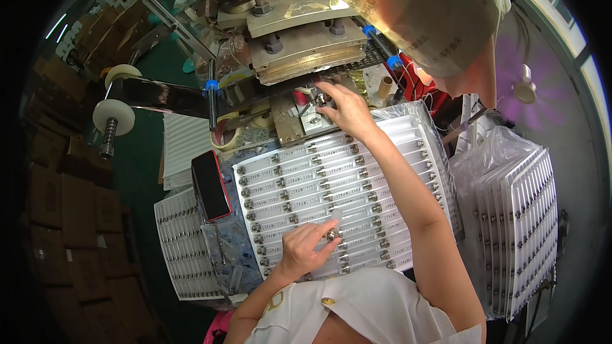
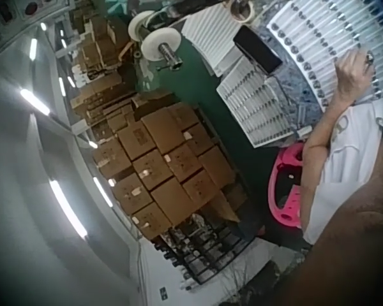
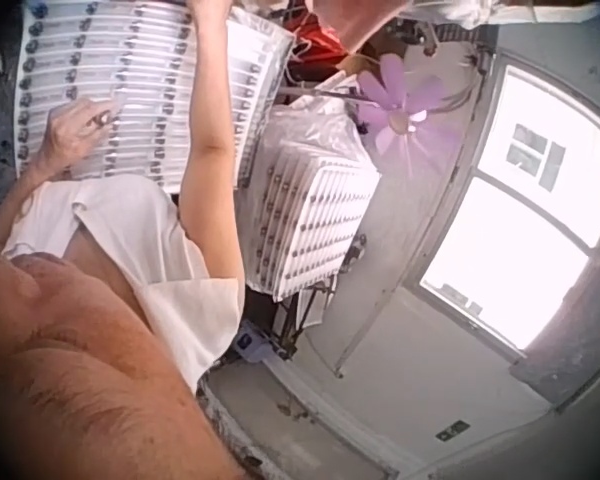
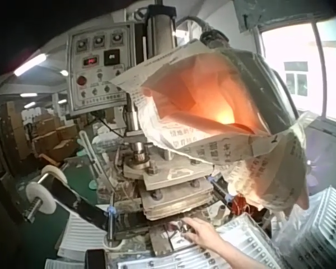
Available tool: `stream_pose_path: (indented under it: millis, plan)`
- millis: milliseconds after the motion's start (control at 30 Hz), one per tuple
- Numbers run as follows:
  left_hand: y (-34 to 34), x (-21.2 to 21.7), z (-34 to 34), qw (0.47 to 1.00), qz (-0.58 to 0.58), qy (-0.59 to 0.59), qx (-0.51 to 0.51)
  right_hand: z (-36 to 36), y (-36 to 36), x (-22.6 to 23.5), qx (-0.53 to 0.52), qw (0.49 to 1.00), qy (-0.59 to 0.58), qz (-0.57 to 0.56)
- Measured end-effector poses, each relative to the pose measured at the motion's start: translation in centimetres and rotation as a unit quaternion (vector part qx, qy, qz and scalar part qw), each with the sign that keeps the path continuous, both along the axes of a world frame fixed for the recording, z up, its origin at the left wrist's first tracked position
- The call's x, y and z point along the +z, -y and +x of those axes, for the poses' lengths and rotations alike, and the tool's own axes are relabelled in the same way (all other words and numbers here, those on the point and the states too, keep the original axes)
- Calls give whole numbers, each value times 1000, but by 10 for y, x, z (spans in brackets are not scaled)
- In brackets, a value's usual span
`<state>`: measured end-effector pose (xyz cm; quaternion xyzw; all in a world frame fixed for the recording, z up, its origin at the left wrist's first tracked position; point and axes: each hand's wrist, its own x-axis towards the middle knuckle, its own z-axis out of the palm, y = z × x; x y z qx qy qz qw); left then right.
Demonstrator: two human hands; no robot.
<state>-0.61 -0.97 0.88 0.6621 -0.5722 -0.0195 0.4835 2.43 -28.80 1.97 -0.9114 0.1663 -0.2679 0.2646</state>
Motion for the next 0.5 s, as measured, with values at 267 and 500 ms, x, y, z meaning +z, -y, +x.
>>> stream_pose_path:
  millis: [267,500]
  plan:
    - [1,-1,-2,1000,-18,5,-4,-1,-1,2,-7,1000,-13,14]
    - [1,1,-3,1000,-17,-1,-8,0,-1,1,-7,1000,-15,12]
